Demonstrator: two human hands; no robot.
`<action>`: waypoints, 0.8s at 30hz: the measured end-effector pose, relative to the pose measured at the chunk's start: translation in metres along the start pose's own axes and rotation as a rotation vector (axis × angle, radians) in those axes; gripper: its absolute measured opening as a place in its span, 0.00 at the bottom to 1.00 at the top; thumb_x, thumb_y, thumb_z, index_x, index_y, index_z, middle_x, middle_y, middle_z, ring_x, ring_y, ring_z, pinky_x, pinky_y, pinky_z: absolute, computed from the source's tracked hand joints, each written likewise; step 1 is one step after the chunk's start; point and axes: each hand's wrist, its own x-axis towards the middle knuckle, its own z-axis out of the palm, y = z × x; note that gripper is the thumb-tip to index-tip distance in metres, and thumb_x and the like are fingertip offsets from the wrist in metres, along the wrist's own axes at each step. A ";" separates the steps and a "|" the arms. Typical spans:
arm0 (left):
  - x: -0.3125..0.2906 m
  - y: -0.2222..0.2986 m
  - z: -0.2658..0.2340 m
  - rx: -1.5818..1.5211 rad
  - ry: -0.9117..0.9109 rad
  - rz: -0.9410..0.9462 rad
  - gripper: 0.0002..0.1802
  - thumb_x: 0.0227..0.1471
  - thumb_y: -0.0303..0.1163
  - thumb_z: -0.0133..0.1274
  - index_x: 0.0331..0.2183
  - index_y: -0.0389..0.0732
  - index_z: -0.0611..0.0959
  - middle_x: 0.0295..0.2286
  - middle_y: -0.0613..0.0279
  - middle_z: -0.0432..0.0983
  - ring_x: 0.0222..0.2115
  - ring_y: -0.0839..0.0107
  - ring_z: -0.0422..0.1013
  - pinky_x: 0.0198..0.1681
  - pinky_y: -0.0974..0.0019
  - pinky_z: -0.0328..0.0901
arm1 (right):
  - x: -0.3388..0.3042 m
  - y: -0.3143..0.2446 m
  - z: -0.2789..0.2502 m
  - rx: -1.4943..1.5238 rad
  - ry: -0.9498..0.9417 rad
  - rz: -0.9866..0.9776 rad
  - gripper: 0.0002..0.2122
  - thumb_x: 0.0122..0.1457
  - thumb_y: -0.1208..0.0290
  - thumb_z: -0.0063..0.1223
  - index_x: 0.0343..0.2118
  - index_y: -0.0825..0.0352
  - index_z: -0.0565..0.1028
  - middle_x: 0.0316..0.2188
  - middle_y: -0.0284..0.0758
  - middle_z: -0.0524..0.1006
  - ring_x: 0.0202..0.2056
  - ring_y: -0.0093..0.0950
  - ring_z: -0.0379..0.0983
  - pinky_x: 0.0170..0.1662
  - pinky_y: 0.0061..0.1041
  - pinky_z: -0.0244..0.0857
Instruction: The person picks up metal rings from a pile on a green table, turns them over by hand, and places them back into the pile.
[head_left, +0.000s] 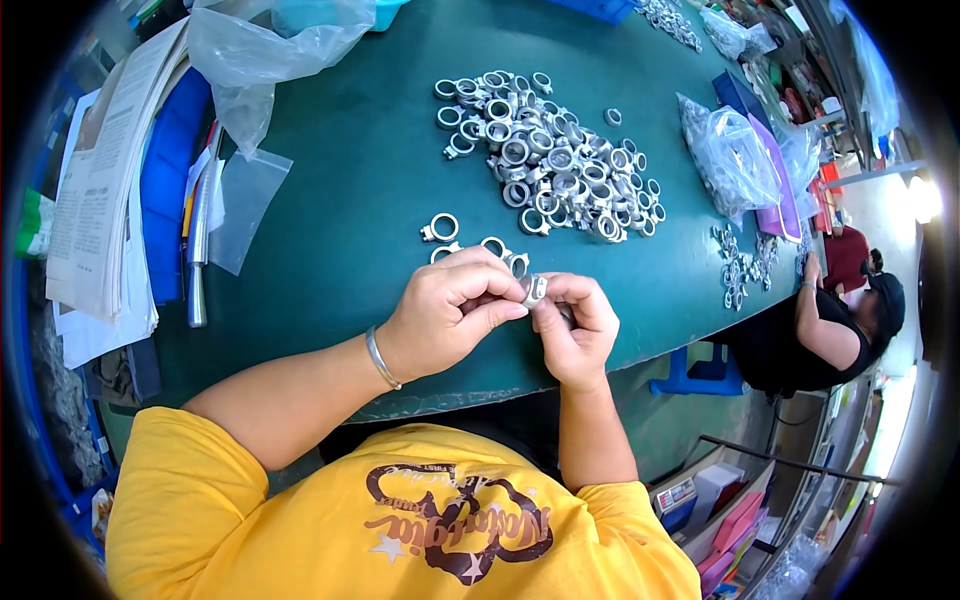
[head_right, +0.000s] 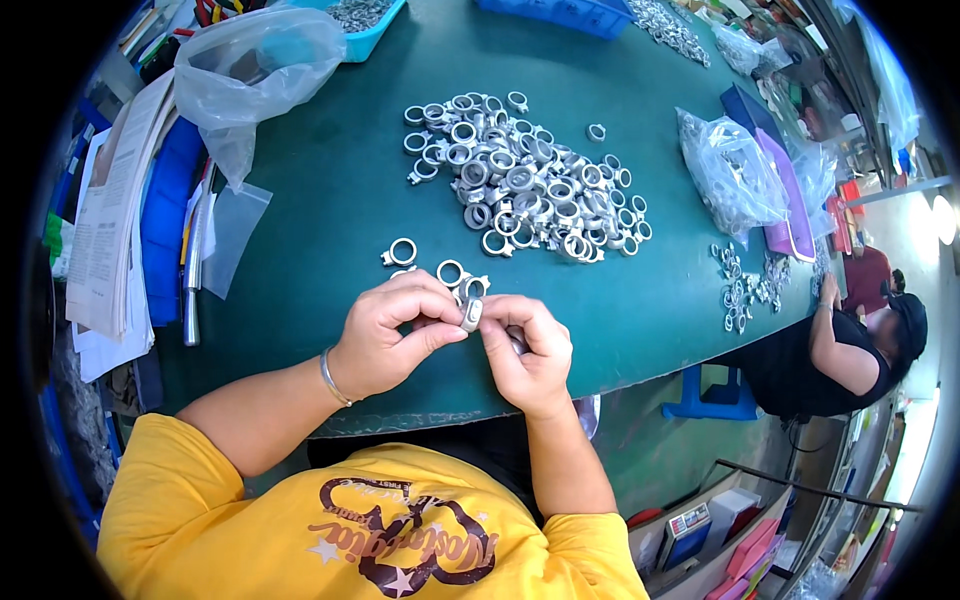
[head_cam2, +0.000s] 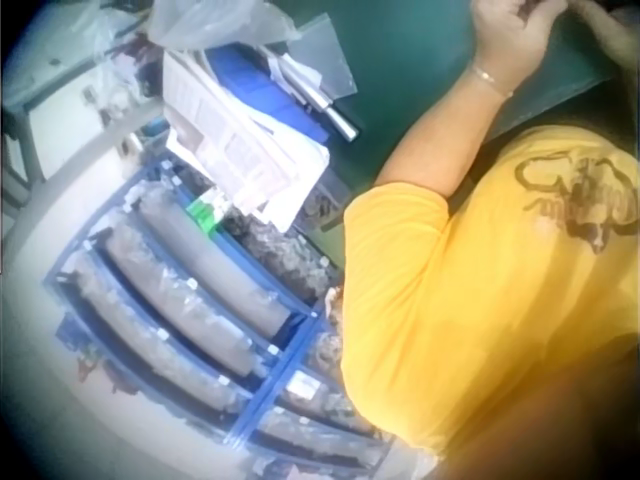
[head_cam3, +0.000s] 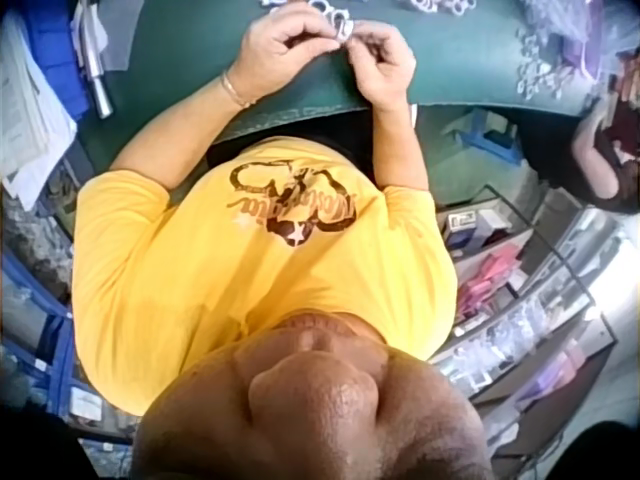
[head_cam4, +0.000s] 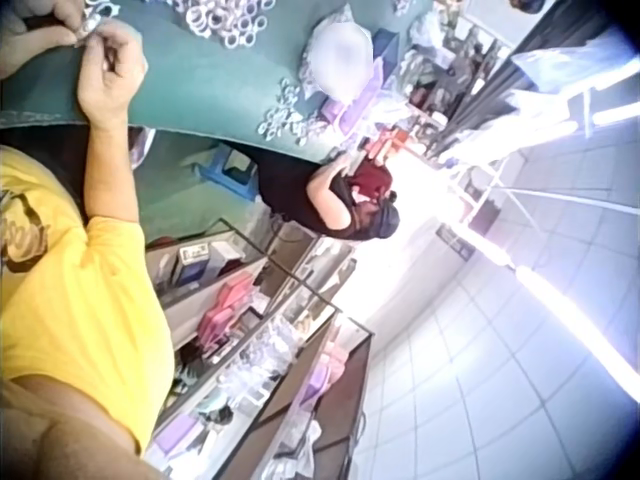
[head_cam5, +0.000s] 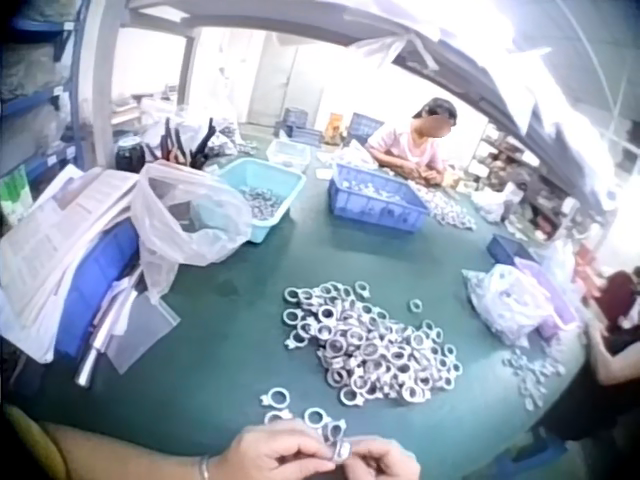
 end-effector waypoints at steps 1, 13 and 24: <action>0.000 0.000 0.000 0.024 -0.002 0.021 0.06 0.43 0.19 0.60 0.28 0.36 0.81 0.27 0.63 0.74 0.23 0.76 0.69 0.25 0.76 0.65 | 0.001 -0.002 0.001 0.000 0.002 0.001 0.07 0.53 0.85 0.53 0.36 0.73 0.74 0.28 0.35 0.77 0.23 0.17 0.68 0.26 0.14 0.62; 0.001 0.001 -0.001 0.086 -0.046 0.099 0.08 0.40 0.18 0.60 0.27 0.37 0.80 0.26 0.61 0.75 0.27 0.67 0.71 0.30 0.70 0.67 | 0.002 0.002 -0.007 0.303 -0.111 0.158 0.18 0.65 0.63 0.42 0.41 0.76 0.74 0.25 0.34 0.77 0.20 0.15 0.65 0.23 0.14 0.57; -0.001 0.003 0.000 0.077 0.025 -0.098 0.07 0.44 0.18 0.59 0.29 0.37 0.79 0.26 0.64 0.73 0.21 0.80 0.69 0.23 0.77 0.64 | 0.009 -0.004 -0.005 0.519 -0.118 0.128 0.16 0.49 0.82 0.61 0.42 0.72 0.71 0.39 0.43 0.76 0.38 0.24 0.74 0.41 0.21 0.68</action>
